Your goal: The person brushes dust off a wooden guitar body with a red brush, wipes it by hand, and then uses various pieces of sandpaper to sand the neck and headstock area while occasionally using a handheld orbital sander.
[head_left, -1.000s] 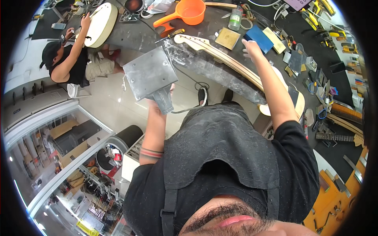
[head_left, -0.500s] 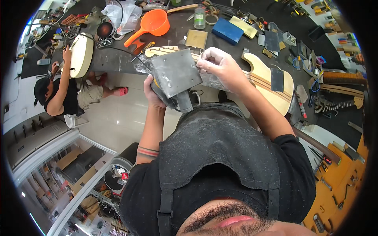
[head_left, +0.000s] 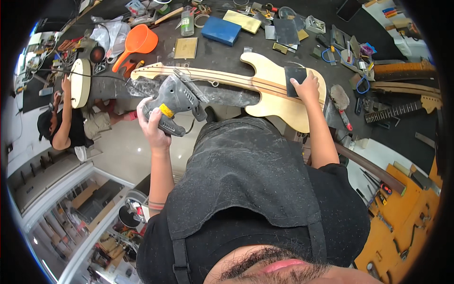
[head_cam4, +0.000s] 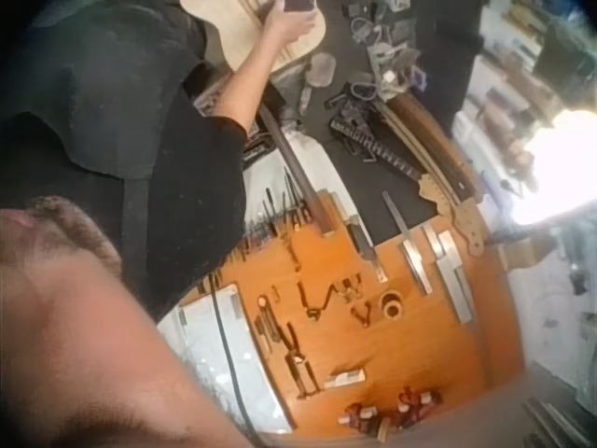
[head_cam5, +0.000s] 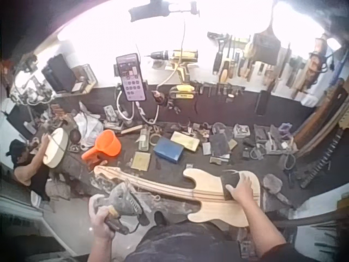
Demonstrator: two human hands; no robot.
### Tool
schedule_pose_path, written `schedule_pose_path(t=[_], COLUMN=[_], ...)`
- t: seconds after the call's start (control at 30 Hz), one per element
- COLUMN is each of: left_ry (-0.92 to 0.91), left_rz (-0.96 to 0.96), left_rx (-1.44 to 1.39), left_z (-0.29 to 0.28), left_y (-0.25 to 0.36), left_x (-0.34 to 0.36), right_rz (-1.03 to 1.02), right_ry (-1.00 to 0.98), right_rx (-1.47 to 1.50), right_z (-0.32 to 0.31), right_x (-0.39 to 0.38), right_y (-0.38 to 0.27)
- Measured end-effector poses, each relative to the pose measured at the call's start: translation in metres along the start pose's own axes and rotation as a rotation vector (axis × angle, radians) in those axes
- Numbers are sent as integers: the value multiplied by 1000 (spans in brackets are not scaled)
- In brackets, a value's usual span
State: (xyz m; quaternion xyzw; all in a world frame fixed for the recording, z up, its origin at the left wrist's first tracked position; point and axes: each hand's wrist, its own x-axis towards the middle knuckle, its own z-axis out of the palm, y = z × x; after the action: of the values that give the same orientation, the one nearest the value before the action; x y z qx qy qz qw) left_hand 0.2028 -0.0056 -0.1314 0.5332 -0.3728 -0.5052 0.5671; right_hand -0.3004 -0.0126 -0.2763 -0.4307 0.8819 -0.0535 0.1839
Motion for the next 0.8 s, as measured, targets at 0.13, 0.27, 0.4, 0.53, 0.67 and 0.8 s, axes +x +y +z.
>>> schedule_pose_path(t=[0.13,0.27,0.4,0.53,0.67,0.8], left_ry=[26,39,9,59,49,-6], left_rz=[132,101,54,41,131,179], left_rx=[184,124,167,348,658,759], left_z=[15,27,49,44,28,28], left_y=[6,7,1,-38,-82,-104], left_x=[-23,-43,-42,-42,-32,-25], right_rz=[-124,-218,-282,-370,-306,-409], right_ry=[-26,-43,79,91,-263,-320], right_rx=[-89,-65,433,696,1233,1276], right_z=[31,37,37,9,-16,-4], right_x=[47,99,132,116,51,-6], right_y=[38,56,69,19,-67,-149])
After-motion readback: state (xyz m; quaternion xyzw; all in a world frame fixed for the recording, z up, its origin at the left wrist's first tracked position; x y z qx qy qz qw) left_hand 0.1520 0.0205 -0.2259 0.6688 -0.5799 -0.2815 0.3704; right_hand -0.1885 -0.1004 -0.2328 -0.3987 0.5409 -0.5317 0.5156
